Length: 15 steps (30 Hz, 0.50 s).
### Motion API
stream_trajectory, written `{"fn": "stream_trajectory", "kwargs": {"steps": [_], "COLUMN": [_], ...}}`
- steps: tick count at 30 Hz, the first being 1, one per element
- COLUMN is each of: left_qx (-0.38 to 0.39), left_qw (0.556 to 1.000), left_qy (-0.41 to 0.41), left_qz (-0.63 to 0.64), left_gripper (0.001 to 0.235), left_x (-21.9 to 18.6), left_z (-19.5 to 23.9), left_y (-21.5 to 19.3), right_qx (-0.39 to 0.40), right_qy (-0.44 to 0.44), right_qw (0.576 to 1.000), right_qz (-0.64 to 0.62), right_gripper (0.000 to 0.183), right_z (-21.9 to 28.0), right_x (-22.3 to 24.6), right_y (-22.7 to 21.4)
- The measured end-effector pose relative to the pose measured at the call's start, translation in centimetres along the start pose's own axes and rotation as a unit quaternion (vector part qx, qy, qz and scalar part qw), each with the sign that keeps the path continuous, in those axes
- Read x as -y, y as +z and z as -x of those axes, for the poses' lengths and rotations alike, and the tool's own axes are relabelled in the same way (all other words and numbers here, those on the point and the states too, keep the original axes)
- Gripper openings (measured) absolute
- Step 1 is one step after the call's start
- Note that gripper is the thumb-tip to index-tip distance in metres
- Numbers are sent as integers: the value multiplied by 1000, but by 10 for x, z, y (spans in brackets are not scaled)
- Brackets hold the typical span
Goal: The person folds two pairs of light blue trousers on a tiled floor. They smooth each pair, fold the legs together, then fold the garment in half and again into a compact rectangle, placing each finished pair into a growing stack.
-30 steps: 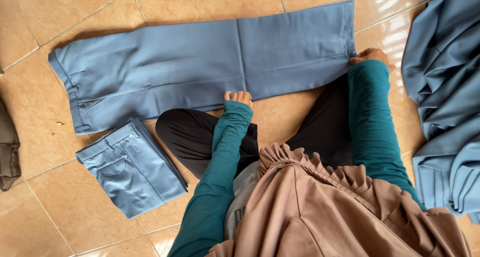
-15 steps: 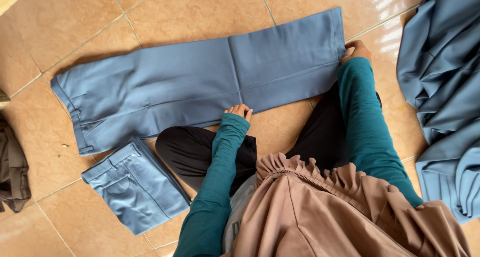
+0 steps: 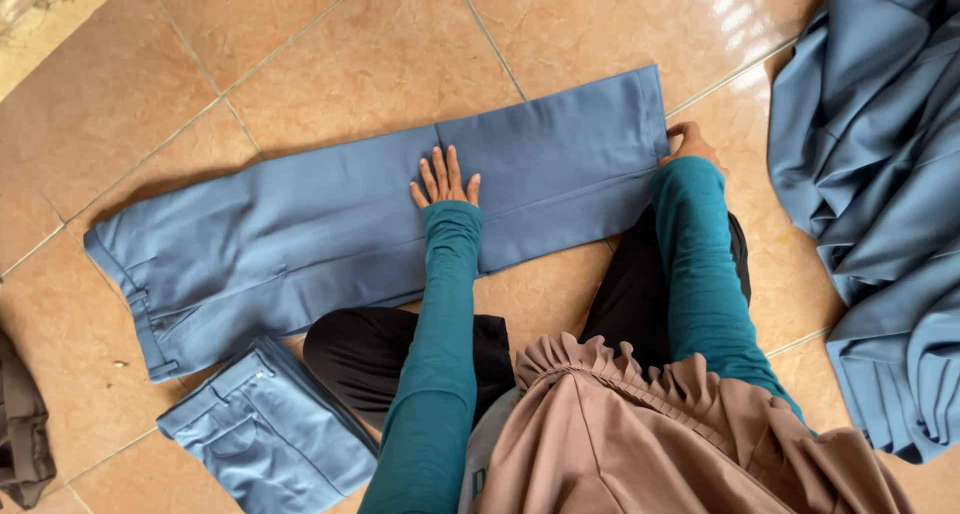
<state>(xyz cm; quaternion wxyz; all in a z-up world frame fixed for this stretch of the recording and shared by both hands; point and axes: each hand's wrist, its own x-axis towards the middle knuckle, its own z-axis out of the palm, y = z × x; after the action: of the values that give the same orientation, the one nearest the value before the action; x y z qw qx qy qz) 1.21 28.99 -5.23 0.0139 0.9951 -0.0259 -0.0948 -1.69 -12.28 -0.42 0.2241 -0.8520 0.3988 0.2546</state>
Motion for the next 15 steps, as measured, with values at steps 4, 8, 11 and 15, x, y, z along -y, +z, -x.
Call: {"fn": "stream_trajectory", "kwargs": {"steps": [4,8,11,15], "left_qx": [-2,-15,40,-1], "left_qw": [1000,1000,999,999], "left_qy": [11,7,-3,1], "left_qz": [-24,-23,-24,-33], "left_gripper": [71,71,71,68], "left_x": [-2,-2,-4,1], "left_z": [3,5,6,3], "left_y": [-13,-14,-38,-32], "right_qx": [-88,-388,-283,-298], "right_qy": [-66,-504,-579,-574], "right_qw": [985,770,762,756], "right_qz": [132,49,59,106], "right_gripper": [71,68,62,64], "right_z": [79,122,137,89], "right_x": [68,129,151,150], "right_y": [-12,96,182,163]}}
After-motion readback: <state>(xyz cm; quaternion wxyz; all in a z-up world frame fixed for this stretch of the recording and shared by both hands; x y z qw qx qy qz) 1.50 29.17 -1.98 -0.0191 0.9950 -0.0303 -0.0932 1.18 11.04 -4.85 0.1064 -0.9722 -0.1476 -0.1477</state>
